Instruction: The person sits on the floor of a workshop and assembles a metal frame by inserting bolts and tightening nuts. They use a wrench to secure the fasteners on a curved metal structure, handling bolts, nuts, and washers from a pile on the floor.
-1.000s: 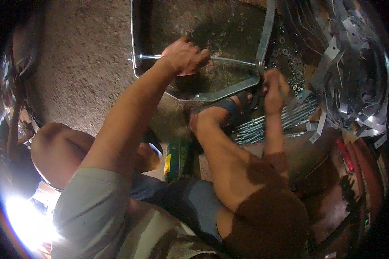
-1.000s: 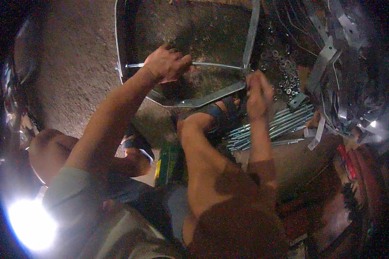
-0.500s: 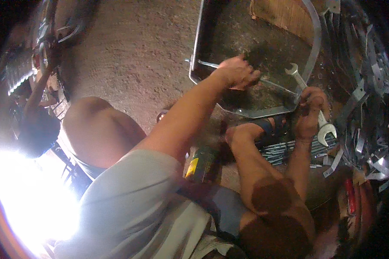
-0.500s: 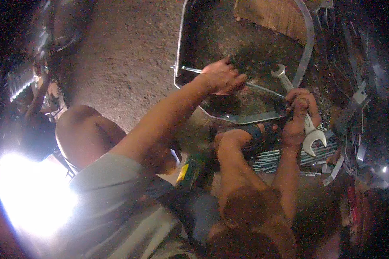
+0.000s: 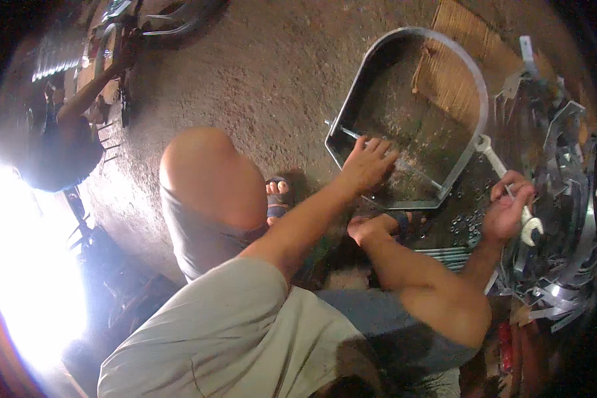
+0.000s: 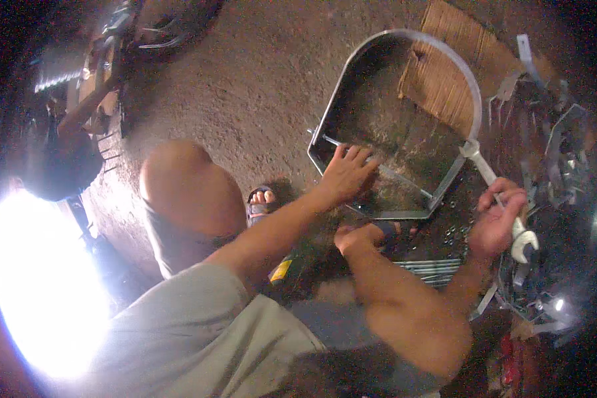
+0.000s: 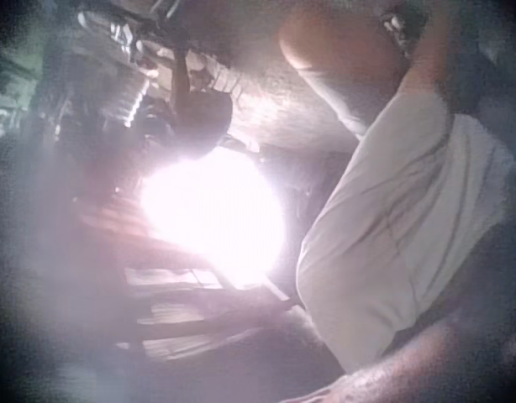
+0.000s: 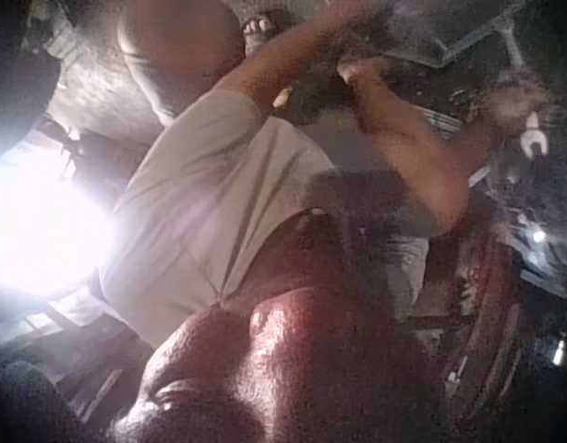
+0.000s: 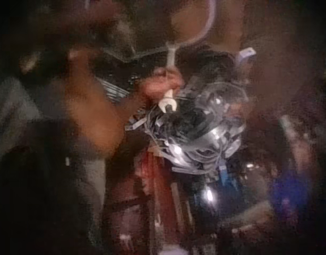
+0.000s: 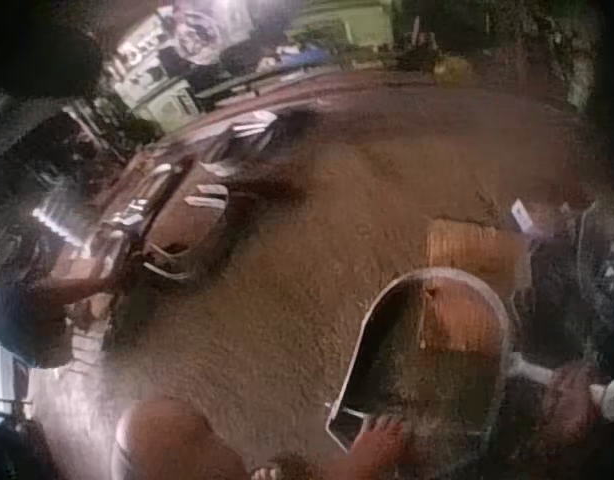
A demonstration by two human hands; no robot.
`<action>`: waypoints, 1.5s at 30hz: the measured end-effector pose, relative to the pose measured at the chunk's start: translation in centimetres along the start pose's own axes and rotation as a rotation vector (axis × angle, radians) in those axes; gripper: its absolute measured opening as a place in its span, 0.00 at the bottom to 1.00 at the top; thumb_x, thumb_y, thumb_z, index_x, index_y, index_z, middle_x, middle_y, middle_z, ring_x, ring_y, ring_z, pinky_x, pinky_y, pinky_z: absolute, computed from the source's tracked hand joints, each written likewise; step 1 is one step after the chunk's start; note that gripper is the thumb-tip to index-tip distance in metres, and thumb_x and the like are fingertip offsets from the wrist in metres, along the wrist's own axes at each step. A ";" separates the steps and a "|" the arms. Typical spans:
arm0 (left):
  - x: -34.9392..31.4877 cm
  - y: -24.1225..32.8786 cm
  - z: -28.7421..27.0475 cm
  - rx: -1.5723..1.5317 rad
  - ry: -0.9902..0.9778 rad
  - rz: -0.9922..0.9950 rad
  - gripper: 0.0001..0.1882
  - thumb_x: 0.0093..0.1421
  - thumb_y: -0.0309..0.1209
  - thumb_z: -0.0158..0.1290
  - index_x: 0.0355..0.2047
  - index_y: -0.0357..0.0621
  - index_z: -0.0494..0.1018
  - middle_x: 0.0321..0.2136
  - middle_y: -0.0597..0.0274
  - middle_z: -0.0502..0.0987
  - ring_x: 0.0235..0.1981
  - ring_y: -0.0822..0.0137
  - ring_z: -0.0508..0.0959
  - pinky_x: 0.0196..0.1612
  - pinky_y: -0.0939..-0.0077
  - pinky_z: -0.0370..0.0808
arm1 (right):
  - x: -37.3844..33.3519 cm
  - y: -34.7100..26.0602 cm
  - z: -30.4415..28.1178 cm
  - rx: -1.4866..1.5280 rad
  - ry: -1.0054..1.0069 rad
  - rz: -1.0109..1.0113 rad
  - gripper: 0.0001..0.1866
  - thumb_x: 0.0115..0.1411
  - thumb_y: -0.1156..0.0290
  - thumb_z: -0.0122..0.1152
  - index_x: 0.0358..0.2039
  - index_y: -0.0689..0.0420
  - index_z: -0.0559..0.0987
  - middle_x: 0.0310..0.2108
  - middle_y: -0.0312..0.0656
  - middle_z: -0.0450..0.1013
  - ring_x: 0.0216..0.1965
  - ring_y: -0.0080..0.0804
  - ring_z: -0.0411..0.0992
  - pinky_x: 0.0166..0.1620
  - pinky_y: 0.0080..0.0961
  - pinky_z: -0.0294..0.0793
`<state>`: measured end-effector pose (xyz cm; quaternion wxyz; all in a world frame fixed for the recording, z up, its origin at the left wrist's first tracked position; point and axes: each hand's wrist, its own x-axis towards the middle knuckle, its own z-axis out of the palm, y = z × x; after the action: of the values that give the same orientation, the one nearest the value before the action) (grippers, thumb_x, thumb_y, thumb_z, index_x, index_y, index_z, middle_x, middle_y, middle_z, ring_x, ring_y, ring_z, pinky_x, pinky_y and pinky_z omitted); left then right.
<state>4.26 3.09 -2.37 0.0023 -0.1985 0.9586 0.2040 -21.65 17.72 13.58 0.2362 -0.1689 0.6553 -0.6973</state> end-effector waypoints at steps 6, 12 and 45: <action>-6.9 2.4 -3.0 -0.063 0.102 -0.444 0.26 0.57 0.42 0.59 0.55 0.51 0.70 0.54 0.55 0.71 0.58 0.53 0.68 0.60 0.50 0.61 | 5.2 -15.1 3.9 -0.159 -0.197 -0.316 0.20 0.72 0.50 0.49 0.34 0.55 0.73 0.39 0.43 0.74 0.28 0.25 0.65 0.33 0.22 0.64; -10.3 5.1 -5.4 -0.158 -0.079 -0.587 0.24 0.58 0.42 0.58 0.54 0.51 0.71 0.53 0.53 0.72 0.57 0.51 0.71 0.57 0.47 0.66 | 0.7 -28.0 11.3 -0.124 -0.285 -0.396 0.20 0.69 0.53 0.57 0.47 0.58 0.79 0.41 0.37 0.77 0.34 0.20 0.68 0.40 0.21 0.67; -10.8 -0.8 -5.0 -0.947 0.141 -1.258 0.36 0.60 0.42 0.57 0.63 0.44 0.56 0.60 0.39 0.63 0.59 0.39 0.71 0.58 0.49 0.73 | -12.7 8.6 20.7 -0.287 -0.369 0.240 0.19 0.69 0.51 0.49 0.37 0.57 0.74 0.31 0.39 0.76 0.19 0.23 0.70 0.21 0.21 0.67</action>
<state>14.87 4.58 2.86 -0.0282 -0.6958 0.4754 0.5377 1.17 7.18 7.74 0.4064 -0.2461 0.7088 -0.5214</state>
